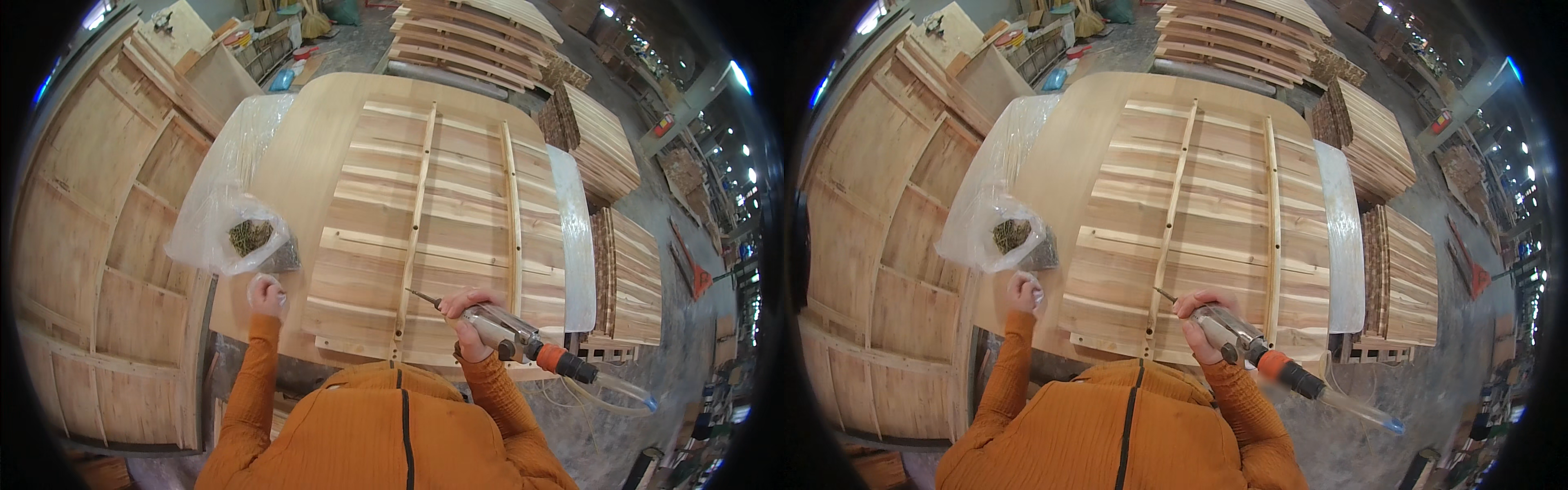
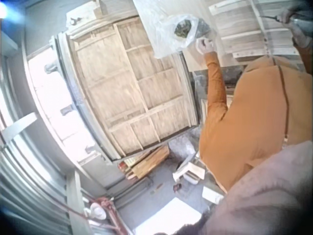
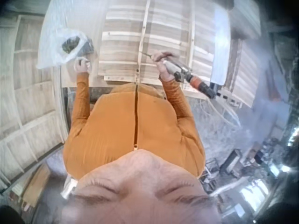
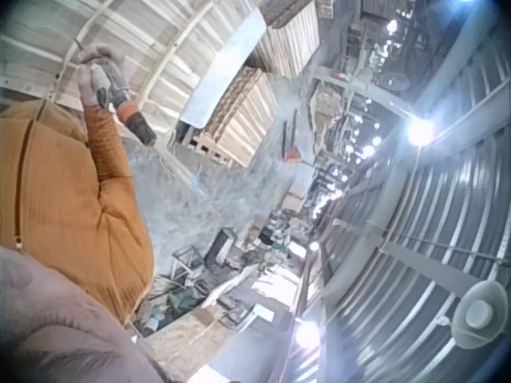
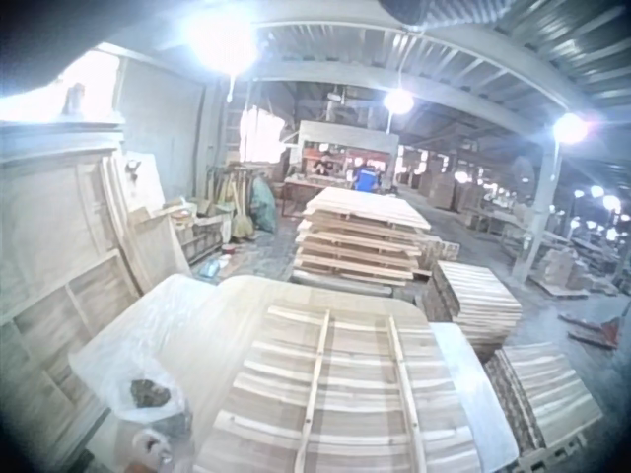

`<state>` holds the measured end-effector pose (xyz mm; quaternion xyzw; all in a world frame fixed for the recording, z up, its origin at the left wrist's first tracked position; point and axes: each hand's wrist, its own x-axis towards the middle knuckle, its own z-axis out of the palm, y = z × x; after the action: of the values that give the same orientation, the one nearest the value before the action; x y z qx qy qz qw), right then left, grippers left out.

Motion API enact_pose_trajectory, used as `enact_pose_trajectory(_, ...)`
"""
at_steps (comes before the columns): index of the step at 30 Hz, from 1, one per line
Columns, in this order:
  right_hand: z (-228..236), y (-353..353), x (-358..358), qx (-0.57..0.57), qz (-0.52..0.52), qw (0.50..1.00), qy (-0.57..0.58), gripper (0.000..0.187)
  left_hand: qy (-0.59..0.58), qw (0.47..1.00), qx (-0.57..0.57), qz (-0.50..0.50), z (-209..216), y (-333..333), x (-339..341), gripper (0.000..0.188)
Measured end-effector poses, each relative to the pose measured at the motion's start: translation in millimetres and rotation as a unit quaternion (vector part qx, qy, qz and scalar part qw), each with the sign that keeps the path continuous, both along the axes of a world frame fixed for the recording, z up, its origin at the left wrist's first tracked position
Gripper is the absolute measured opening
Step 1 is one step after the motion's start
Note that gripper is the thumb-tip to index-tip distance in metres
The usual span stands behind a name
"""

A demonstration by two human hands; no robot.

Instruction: The person uses a pneumatic nail gun to fasten wooden slats onto a large wooden panel. They repeatedly pick up nails, position them, and drive them into the wood. The person also lifts and moves the assembled panel within the workshop.

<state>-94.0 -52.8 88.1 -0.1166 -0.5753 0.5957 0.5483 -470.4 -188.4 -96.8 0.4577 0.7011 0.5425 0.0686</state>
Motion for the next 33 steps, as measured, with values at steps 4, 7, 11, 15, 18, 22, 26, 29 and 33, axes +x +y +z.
enact_pose_trajectory(4,1.5,-6.2,5.4,0.001,-0.012,1.000,-0.019,0.034,-0.543,0.830,-0.107,-0.063,43.2,64.8,123.1,0.002)
enact_pose_trajectory(7,1.5,-10.6,6.4,0.006,0.033,0.999,-0.008,0.034,-0.620,0.765,-0.113,-0.134,51.3,67.7,167.2,0.004)
enact_pose_trajectory(11,-0.9,-19.6,11.6,0.006,0.030,0.999,-0.022,0.035,-0.678,0.702,-0.148,-0.162,53.9,69.9,200.7,0.005)
enact_pose_trajectory(15,-4.6,-29.6,14.4,-0.002,0.017,0.999,-0.035,0.036,-0.661,0.708,-0.184,-0.166,56.3,67.1,210.2,0.009)
enact_pose_trajectory(18,-6.1,-33.4,13.2,0.001,0.027,0.999,-0.027,0.036,-0.653,0.711,-0.200,-0.170,54.2,63.4,211.1,0.016)
enact_pose_trajectory(22,-7.7,-36.1,10.0,0.009,0.039,0.999,-0.025,0.037,-0.634,0.720,-0.224,-0.173,54.5,60.0,211.1,0.021)
enact_pose_trajectory(26,-10.5,-41.8,5.8,-0.018,0.026,0.999,-0.043,0.036,-0.599,0.745,-0.217,-0.195,46.4,56.0,207.4,0.023)
enact_pose_trajectory(29,-10.4,-45.7,-1.1,-0.036,0.000,0.999,-0.037,0.035,-0.581,0.754,-0.228,-0.204,44.3,54.2,204.2,0.023)
enact_pose_trajectory(33,-10.8,-46.5,-4.1,-0.038,-0.004,0.999,-0.038,0.036,-0.582,0.755,-0.233,-0.194,46.6,52.7,201.7,0.022)
